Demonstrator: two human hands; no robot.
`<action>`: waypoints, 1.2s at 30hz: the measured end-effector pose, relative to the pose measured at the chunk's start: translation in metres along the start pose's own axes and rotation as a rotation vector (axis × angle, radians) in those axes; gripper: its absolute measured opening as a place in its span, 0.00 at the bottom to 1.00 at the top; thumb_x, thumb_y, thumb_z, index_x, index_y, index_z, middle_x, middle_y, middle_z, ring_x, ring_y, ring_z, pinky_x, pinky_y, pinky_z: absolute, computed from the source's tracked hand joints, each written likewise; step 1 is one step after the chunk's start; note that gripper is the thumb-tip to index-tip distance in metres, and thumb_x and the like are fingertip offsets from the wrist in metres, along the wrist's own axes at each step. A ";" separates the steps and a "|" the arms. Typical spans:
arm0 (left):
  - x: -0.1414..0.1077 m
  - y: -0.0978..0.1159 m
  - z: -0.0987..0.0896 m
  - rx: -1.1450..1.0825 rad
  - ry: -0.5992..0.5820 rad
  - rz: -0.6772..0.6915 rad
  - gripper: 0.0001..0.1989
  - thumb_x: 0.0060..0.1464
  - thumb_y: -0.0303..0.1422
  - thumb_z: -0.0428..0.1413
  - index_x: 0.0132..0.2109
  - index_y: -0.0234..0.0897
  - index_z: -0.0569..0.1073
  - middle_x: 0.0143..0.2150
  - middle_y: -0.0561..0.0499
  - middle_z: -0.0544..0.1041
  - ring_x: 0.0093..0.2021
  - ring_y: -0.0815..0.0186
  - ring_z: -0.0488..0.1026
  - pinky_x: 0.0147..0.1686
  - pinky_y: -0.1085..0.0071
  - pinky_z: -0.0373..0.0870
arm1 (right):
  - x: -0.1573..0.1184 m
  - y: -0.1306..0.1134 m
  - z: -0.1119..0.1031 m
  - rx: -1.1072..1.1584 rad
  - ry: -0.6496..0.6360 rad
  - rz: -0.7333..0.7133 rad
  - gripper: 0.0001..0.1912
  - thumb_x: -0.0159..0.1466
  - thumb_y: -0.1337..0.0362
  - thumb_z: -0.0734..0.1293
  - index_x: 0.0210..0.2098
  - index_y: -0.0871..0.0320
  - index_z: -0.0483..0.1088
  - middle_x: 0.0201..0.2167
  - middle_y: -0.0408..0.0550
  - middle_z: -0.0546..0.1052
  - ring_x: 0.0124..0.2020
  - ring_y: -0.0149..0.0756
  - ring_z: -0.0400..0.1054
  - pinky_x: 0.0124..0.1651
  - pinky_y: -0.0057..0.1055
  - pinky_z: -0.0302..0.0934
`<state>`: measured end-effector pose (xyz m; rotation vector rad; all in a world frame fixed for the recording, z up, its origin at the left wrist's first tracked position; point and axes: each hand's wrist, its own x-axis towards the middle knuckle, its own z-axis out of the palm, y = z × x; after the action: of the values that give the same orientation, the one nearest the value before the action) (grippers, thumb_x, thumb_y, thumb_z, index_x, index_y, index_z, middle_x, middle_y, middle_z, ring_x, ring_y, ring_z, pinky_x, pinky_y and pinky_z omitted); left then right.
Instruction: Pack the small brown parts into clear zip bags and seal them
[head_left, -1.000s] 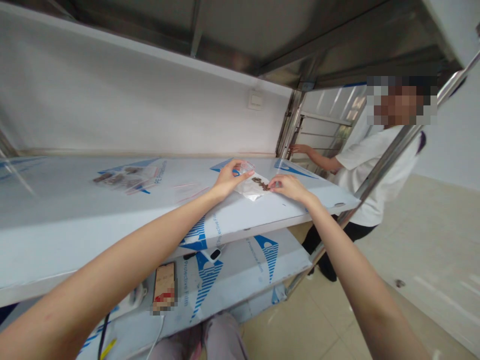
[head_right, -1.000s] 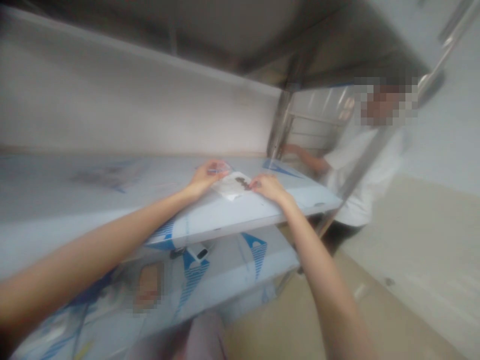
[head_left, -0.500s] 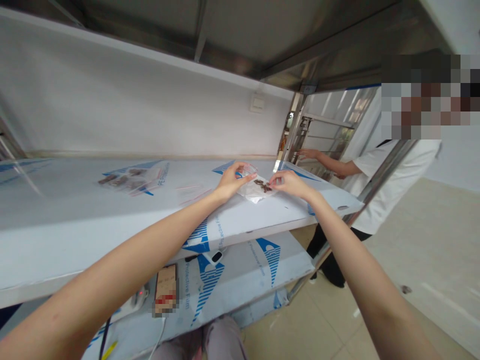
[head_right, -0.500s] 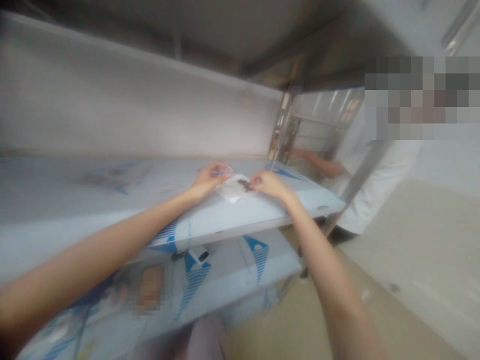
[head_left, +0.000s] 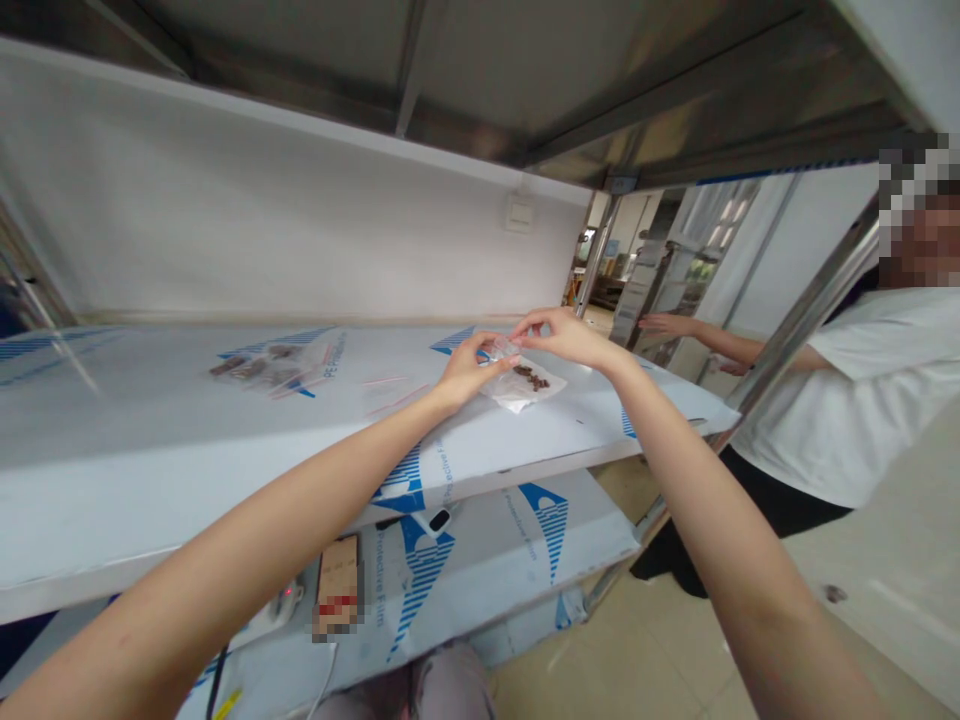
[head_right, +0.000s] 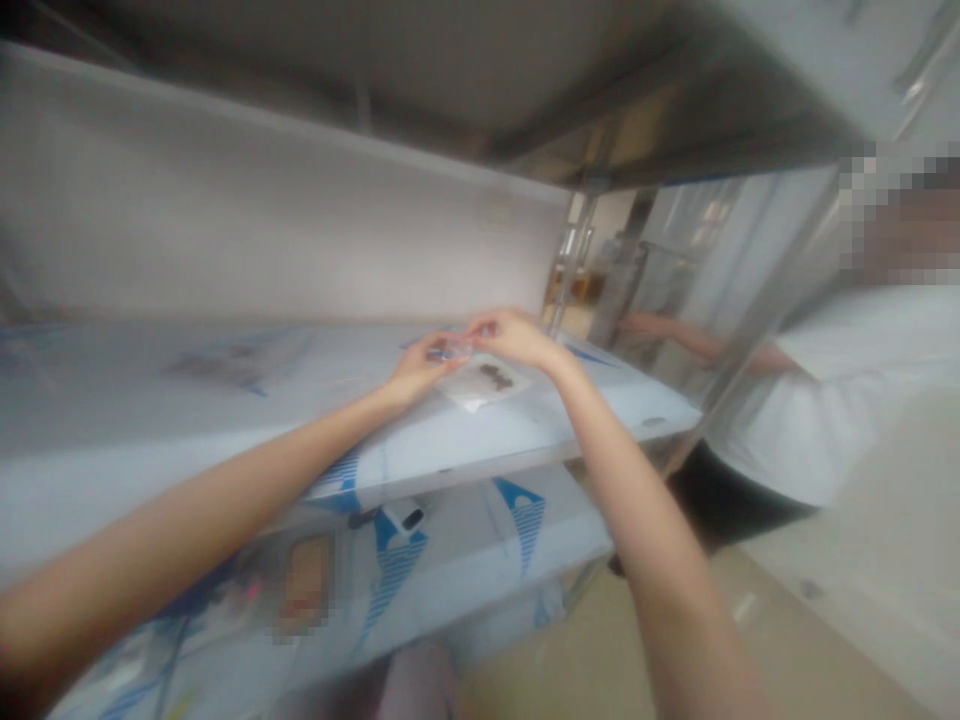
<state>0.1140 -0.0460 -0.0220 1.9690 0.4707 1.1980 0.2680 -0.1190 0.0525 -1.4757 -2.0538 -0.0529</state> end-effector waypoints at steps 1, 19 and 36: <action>0.000 0.000 0.000 -0.006 0.000 -0.003 0.19 0.43 0.40 0.61 0.43 0.36 0.72 0.45 0.45 0.76 0.45 0.61 0.71 0.44 0.66 0.65 | -0.003 0.003 -0.002 0.001 0.050 0.008 0.11 0.56 0.60 0.64 0.32 0.59 0.76 0.31 0.48 0.78 0.33 0.35 0.68 0.39 0.30 0.60; 0.000 -0.003 0.000 0.005 -0.005 0.000 0.17 0.45 0.38 0.60 0.43 0.36 0.72 0.45 0.46 0.76 0.46 0.62 0.71 0.45 0.67 0.64 | -0.056 0.055 0.031 -0.408 -0.137 0.045 0.10 0.58 0.66 0.64 0.38 0.56 0.75 0.38 0.50 0.74 0.42 0.41 0.65 0.47 0.36 0.56; 0.001 -0.005 0.000 -0.014 -0.019 0.011 0.19 0.44 0.39 0.61 0.43 0.34 0.72 0.45 0.44 0.76 0.46 0.62 0.71 0.44 0.67 0.64 | -0.039 0.049 0.026 -0.043 0.130 0.061 0.06 0.55 0.63 0.66 0.29 0.58 0.73 0.32 0.48 0.75 0.36 0.37 0.67 0.43 0.35 0.59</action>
<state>0.1153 -0.0418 -0.0255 1.9713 0.4409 1.1852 0.3069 -0.1234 -0.0029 -1.5193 -1.9136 -0.1660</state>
